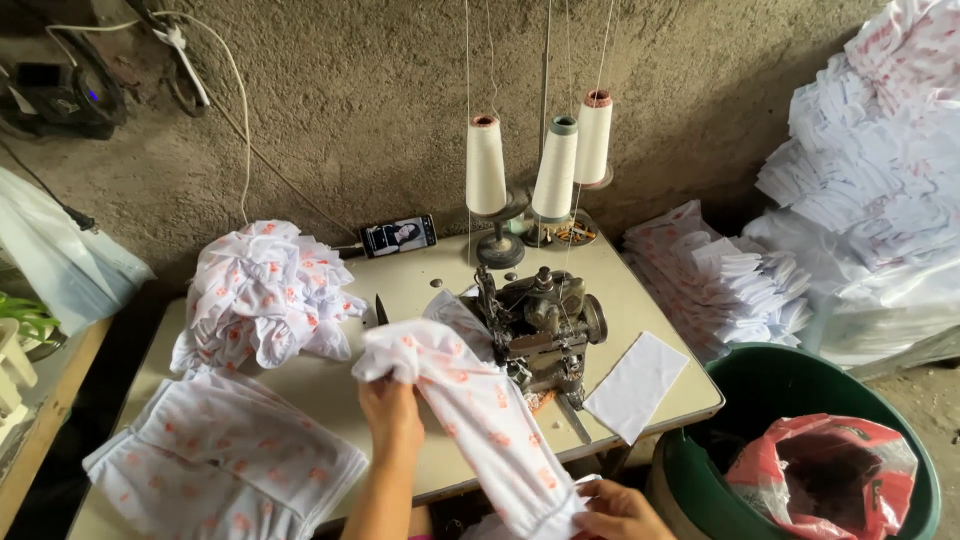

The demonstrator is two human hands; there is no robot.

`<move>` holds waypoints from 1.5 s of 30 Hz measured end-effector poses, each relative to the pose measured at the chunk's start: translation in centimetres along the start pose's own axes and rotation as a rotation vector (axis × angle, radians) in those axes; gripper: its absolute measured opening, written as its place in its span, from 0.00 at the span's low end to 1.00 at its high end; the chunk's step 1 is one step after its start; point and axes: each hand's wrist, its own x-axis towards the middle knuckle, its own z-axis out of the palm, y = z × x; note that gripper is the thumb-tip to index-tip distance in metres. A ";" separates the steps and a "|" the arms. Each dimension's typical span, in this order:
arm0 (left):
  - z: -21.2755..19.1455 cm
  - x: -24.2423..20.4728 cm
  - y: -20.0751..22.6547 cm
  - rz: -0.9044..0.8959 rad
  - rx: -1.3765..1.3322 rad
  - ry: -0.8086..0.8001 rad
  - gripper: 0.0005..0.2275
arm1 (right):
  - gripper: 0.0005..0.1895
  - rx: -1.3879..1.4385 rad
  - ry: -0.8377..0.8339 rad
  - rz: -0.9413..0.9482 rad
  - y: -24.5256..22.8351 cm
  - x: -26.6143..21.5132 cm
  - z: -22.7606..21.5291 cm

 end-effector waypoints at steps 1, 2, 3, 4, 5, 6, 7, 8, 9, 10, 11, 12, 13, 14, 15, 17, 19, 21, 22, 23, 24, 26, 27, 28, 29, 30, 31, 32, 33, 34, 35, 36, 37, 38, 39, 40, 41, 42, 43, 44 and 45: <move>0.6 1.4 -0.8 -0.177 -0.243 0.086 0.14 | 0.14 0.099 -0.011 -0.046 2.3 2.2 -0.2; 1.2 2.8 -1.6 -0.353 -0.487 0.173 0.21 | 0.13 0.199 -0.021 -0.092 4.6 4.4 -0.5; 1.3 1.2 -1.7 -0.352 -0.489 0.170 0.21 | 0.13 0.200 -0.020 -0.096 4.4 4.2 0.1; 1.4 -0.5 -1.8 -0.117 -0.281 0.103 0.28 | 0.06 0.174 -0.024 -0.074 4.1 4.0 0.6; 1.5 -2.1 -1.8 0.118 -0.071 0.038 0.37 | 0.02 0.149 -0.030 -0.052 3.8 3.9 1.3; 2.0 -3.5 -1.9 0.122 -0.071 0.035 0.37 | 0.02 0.152 -0.031 -0.056 3.6 4.1 1.4; 2.3 -5.1 -2.1 0.490 0.095 -0.008 0.22 | 0.02 0.118 -0.058 -0.058 3.6 4.2 1.4; 2.6 -6.8 -2.3 0.857 0.265 -0.056 0.08 | 0.04 0.085 -0.086 -0.059 3.6 4.2 1.3; 3.0 -7.5 -2.0 0.851 0.264 -0.054 0.08 | 0.04 0.081 -0.082 -0.056 3.6 4.1 1.2; 3.4 -8.3 -1.8 0.834 0.374 -0.156 0.08 | 0.02 0.114 -0.163 -0.098 3.6 3.9 1.0; 3.7 -8.9 -1.5 0.818 0.485 -0.259 0.10 | 0.03 0.150 -0.245 -0.142 3.5 3.8 1.0; 3.9 -9.2 -1.9 0.817 0.484 -0.258 0.10 | 0.03 0.148 -0.244 -0.141 3.7 3.7 0.0; 4.2 -9.1 -2.2 0.852 0.525 -0.218 0.11 | 0.02 0.133 -0.353 -0.149 3.7 3.8 -0.7; 4.5 -9.1 -2.5 0.886 0.567 -0.177 0.12 | 0.02 0.116 -0.462 -0.156 3.7 3.9 -1.5; 4.6 -9.2 -2.3 0.886 0.569 -0.180 0.12 | 0.02 0.119 -0.462 -0.155 3.8 3.9 -1.8; 4.9 -9.3 -1.8 0.891 0.546 -0.168 0.11 | 0.01 0.126 -0.517 -0.218 3.8 3.9 -2.5; 4.8 -8.5 -2.0 0.855 0.546 -0.218 0.12 | 0.01 0.108 -0.497 -0.215 4.0 4.4 -2.3; 4.8 -7.2 -3.5 0.814 0.549 -0.268 0.13 | 0.02 0.090 -0.477 -0.207 4.0 4.6 -1.8; 4.9 -6.2 -4.8 0.762 0.585 -0.311 0.15 | 0.03 0.086 -0.463 -0.208 4.0 4.7 -1.3; 5.0 -5.2 -6.1 0.711 0.620 -0.352 0.17 | 0.05 0.080 -0.452 -0.212 3.8 4.8 -0.7; 4.6 -4.5 -5.9 0.710 0.622 -0.351 0.17 | 0.05 0.081 -0.453 -0.211 3.7 4.7 0.1; 3.7 -2.9 -5.4 0.672 0.502 -0.554 0.18 | 0.02 0.156 -0.333 -0.166 3.4 4.7 1.8; 3.5 -2.3 -4.6 0.676 0.504 -0.552 0.18 | 0.02 0.156 -0.337 -0.168 3.2 5.0 2.5; 3.2 -1.8 -3.8 0.608 0.490 -0.641 0.18 | 0.02 0.216 -0.297 -0.131 3.1 5.4 3.3; 2.8 -1.4 -3.0 0.535 0.474 -0.730 0.18 | 0.04 0.276 -0.255 -0.090 3.2 5.6 3.9; 2.7 -2.4 -3.1 0.534 0.475 -0.729 0.18 | 0.04 0.276 -0.256 -0.088 3.4 5.7 4.1; 2.9 -3.1 -3.1 0.741 0.520 -0.611 0.15 | 0.03 0.231 -0.305 -0.137 3.2 5.9 4.2; 3.0 -3.8 -3.1 0.945 0.561 -0.485 0.14 | 0.02 0.185 -0.353 -0.184 3.0 6.2 4.3; 3.0 -4.4 -3.1 0.945 0.563 -0.485 0.14 | 0.02 0.185 -0.354 -0.184 2.5 5.7 4.7; 2.9 -5.0 -3.2 0.936 0.547 -0.465 0.13 | 0.02 0.206 -0.338 -0.170 2.0 5.3 5.1; 2.9 -5.7 -3.2 0.926 0.530 -0.448 0.13 | 0.02 0.229 -0.320 -0.156 1.5 4.7 5.4; 3.1 -4.8 -4.2 0.926 0.530 -0.451 0.13 | 0.02 0.231 -0.318 -0.155 1.4 5.0 5.7; 3.4 -4.0 -5.2 0.872 0.506 -0.478 0.16 | 0.02 0.241 -0.309 -0.188 1.3 5.2 5.8; 3.6 -3.1 -6.2 0.819 0.482 -0.505 0.18 | 0.04 0.251 -0.300 -0.220 1.2 5.3 5.9; 3.4 -2.6 -5.5 0.817 0.482 -0.505 0.18 | 0.04 0.250 -0.299 -0.218 1.2 5.6 6.0; 3.2 -2.1 -4.8 0.732 0.462 -0.592 0.17 | 0.07 0.283 -0.289 -0.245 1.3 5.9 6.2; 3.0 -1.4 -3.9 0.650 0.441 -0.675 0.16 | 0.10 0.315 -0.282 -0.274 1.2 6.3 6.3; 2.9 -2.4 -4.0 0.652 0.441 -0.672 0.16 | 0.10 0.313 -0.284 -0.275 1.0 6.1 6.5; 3.0 -3.3 -4.0 0.767 0.457 -0.607 0.14 | 0.10 0.292 -0.318 -0.313 0.6 6.1 6.8; 3.1 -4.1 -4.1 0.881 0.471 -0.539 0.13 | 0.10 0.270 -0.352 -0.351 0.2 6.0 7.0; 3.2 -4.2 -4.5 0.881 0.473 -0.540 0.13 | 0.10 0.272 -0.353 -0.350 0.1 6.4 7.0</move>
